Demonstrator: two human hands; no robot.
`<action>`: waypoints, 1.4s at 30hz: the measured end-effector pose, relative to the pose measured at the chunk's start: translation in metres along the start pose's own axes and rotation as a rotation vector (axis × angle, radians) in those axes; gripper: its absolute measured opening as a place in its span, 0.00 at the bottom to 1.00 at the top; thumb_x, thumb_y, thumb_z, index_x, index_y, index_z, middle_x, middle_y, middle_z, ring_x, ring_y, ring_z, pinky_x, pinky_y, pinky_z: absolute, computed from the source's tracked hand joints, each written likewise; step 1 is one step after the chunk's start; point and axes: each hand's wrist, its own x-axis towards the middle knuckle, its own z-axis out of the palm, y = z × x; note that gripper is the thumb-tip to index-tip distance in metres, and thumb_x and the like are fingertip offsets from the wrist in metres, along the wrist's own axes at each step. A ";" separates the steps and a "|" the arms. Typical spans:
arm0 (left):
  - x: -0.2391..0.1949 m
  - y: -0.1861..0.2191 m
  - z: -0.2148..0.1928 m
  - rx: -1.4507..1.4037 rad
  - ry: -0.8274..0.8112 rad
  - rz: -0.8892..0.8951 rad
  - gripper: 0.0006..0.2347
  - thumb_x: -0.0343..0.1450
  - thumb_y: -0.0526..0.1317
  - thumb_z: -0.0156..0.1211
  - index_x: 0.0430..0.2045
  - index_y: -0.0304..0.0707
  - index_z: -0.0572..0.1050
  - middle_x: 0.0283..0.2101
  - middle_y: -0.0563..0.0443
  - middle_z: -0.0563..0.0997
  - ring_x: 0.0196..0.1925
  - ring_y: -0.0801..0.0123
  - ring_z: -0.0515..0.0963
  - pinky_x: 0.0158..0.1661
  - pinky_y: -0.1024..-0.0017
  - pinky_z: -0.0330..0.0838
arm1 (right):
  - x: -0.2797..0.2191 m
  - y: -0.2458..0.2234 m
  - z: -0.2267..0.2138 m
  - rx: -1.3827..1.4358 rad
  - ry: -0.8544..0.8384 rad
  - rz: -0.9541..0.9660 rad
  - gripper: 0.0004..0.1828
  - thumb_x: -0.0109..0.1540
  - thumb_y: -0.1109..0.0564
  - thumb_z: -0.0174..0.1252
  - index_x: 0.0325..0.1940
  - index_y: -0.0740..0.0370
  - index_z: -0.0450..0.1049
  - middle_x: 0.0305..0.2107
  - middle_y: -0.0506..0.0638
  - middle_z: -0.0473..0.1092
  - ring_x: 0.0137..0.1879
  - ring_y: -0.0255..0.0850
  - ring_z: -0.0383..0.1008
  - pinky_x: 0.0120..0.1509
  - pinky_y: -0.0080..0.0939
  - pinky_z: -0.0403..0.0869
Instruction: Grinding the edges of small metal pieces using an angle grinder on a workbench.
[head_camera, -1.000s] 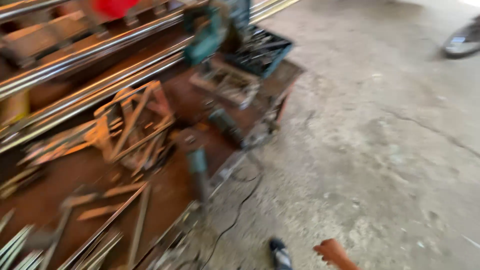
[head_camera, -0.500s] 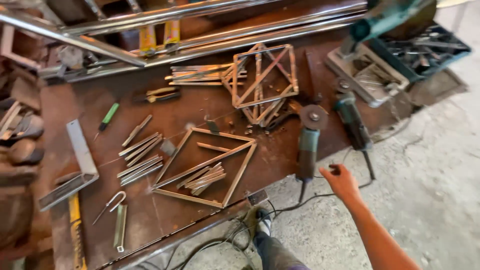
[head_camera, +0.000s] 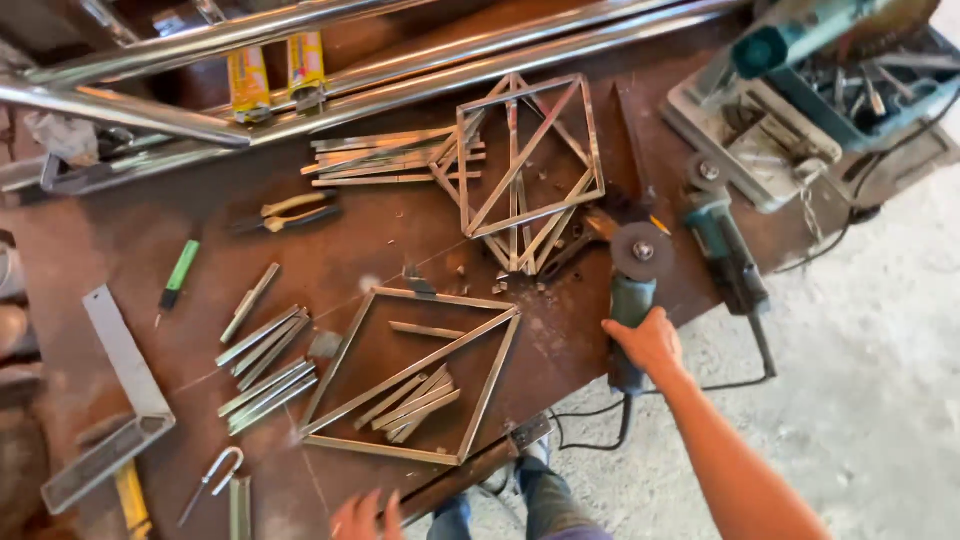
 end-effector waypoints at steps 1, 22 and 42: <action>0.070 0.047 -0.013 0.006 -0.006 0.008 0.14 0.56 0.44 0.76 0.28 0.38 0.83 0.38 0.41 0.79 0.43 0.52 0.76 0.46 0.58 0.75 | -0.004 -0.004 -0.002 0.007 -0.006 0.008 0.45 0.51 0.31 0.67 0.52 0.73 0.65 0.41 0.68 0.74 0.47 0.62 0.77 0.53 0.56 0.75; 0.153 0.181 -0.030 0.252 -0.316 0.382 0.27 0.66 0.53 0.63 0.58 0.38 0.71 0.65 0.36 0.69 0.68 0.43 0.66 0.63 0.46 0.57 | -0.011 0.004 0.025 -0.009 0.212 -0.013 0.44 0.55 0.30 0.67 0.49 0.77 0.69 0.41 0.72 0.73 0.44 0.67 0.75 0.50 0.60 0.74; 0.157 0.189 -0.028 0.242 -0.503 0.240 0.30 0.64 0.44 0.68 0.63 0.44 0.68 0.70 0.41 0.65 0.72 0.51 0.64 0.66 0.37 0.49 | -0.008 0.004 0.016 -0.032 0.163 -0.071 0.47 0.59 0.30 0.67 0.52 0.83 0.68 0.42 0.77 0.72 0.45 0.70 0.74 0.51 0.62 0.73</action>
